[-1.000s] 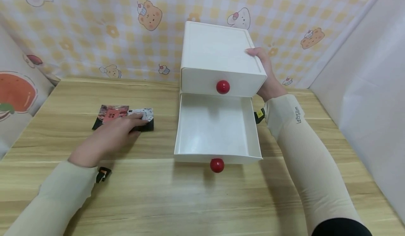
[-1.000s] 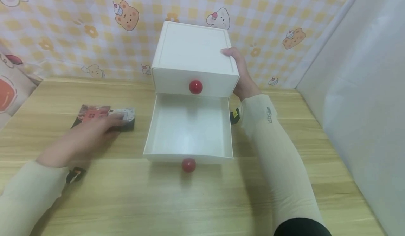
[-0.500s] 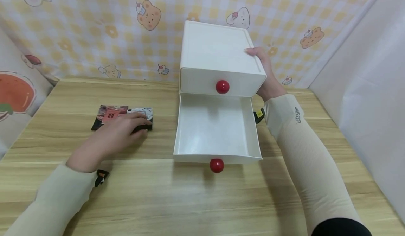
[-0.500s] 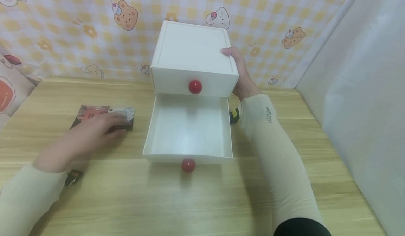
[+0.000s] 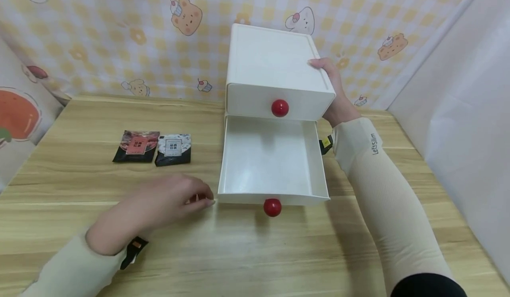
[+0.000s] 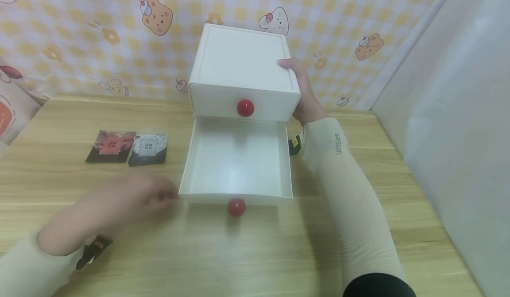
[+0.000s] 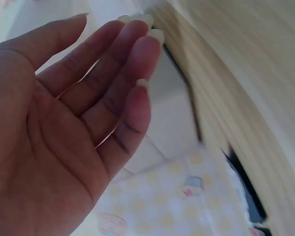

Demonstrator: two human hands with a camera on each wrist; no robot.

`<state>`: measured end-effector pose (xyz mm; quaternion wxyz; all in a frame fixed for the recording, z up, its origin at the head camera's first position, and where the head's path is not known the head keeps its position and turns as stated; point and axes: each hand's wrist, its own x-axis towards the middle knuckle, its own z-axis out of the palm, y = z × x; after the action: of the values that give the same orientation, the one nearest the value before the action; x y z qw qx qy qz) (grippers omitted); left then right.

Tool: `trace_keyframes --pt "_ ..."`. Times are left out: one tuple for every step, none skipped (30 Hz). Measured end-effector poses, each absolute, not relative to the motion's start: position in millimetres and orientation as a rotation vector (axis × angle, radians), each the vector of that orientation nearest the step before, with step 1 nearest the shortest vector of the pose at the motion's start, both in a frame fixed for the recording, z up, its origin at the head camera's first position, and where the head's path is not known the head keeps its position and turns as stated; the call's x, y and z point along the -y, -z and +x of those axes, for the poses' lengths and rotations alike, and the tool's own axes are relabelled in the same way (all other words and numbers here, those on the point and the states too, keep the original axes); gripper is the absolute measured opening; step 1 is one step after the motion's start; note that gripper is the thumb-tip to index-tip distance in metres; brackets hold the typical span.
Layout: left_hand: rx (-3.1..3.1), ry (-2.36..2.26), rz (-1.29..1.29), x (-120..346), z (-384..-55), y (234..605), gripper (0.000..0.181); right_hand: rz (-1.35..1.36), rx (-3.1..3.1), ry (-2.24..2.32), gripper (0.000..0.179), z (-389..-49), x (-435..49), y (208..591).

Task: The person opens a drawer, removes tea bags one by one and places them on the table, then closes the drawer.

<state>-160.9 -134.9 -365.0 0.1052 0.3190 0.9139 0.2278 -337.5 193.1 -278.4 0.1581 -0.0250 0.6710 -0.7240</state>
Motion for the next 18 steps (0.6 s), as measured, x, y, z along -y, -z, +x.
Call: trace_keyframes --pt "-2.700 -0.682 0.981 132.4 -157.8 363.6 0.009 -0.074 -1.918 2.072 0.066 -337.5 -193.2 278.5" --pt "-2.706 -0.691 1.027 130.2 -154.9 362.2 0.009 -0.078 -1.918 2.072 0.066 -337.6 -193.2 278.5" --pt "-2.721 -0.689 1.074 127.6 -151.9 361.3 0.009 -0.083 -1.921 2.068 0.066 -337.9 -193.3 278.6" --pt "-2.729 -0.688 1.120 125.0 -149.2 360.3 0.009 -0.088 -1.921 2.066 0.066 -338.1 -193.6 278.8" --pt "-2.741 -0.678 1.156 122.6 -146.4 359.5 0.009 -0.092 -1.919 2.070 0.066 -338.3 -193.8 278.9" --pt "-2.746 -0.675 1.187 120.2 -143.6 359.2 0.009 -0.094 -1.908 2.078 0.065 -338.6 -193.8 279.0" --pt "-2.748 -0.673 1.202 117.4 -140.9 359.2 0.010 -0.099 -1.898 2.084 0.064 -338.7 -193.8 279.0" --pt "-2.748 -0.673 1.223 114.8 -138.4 359.2 0.010 -0.104 -1.893 2.085 0.064 -339.0 -194.0 279.1" --pt "-2.741 -0.679 1.235 112.1 -136.0 359.3 0.010 -0.117 -1.889 2.086 0.064 -339.3 -194.0 279.3" --pt "-2.734 -0.686 1.246 109.4 -133.7 359.5 0.011 -0.123 -1.884 2.088 0.063 -339.4 -193.8 279.4" --pt "-2.731 -0.691 1.263 106.7 -131.7 359.7 0.011 -0.129 -1.882 2.090 0.063 -339.4 -193.6 279.6" --pt "-2.732 -0.691 1.290 104.0 -129.9 360.1 0.011 -0.134 -1.884 2.087 0.063 -339.3 -193.4 279.7" --pt "-2.737 -0.687 1.320 101.2 -128.4 360.4 0.011 -0.138 -1.893 2.081 0.063 -339.3 -193.4 279.8" --pt "-2.750 -0.682 1.357 98.5 -126.7 360.7 0.010 -0.139 -1.899 2.076 0.064 -339.2 -193.3 279.9" --pt "-2.761 -0.679 1.392 96.0 -125.1 360.8 0.009 -0.138 -1.900 2.075 0.064 -338.9 -193.2 280.0" --pt "-2.783 -0.676 1.428 93.5 -123.5 361.0 0.008 -0.131 -1.901 2.076 0.064 -338.6 -193.2 279.9" --pt "-2.802 -0.681 1.463 91.2 -122.1 361.1 0.007 -0.126 -1.901 2.079 0.064 -338.4 -193.3 279.8" --pt "-2.822 -0.691 1.492 89.0 -120.6 361.0 0.007 -0.125 -1.902 2.079 0.064 -338.3 -193.5 279.8"
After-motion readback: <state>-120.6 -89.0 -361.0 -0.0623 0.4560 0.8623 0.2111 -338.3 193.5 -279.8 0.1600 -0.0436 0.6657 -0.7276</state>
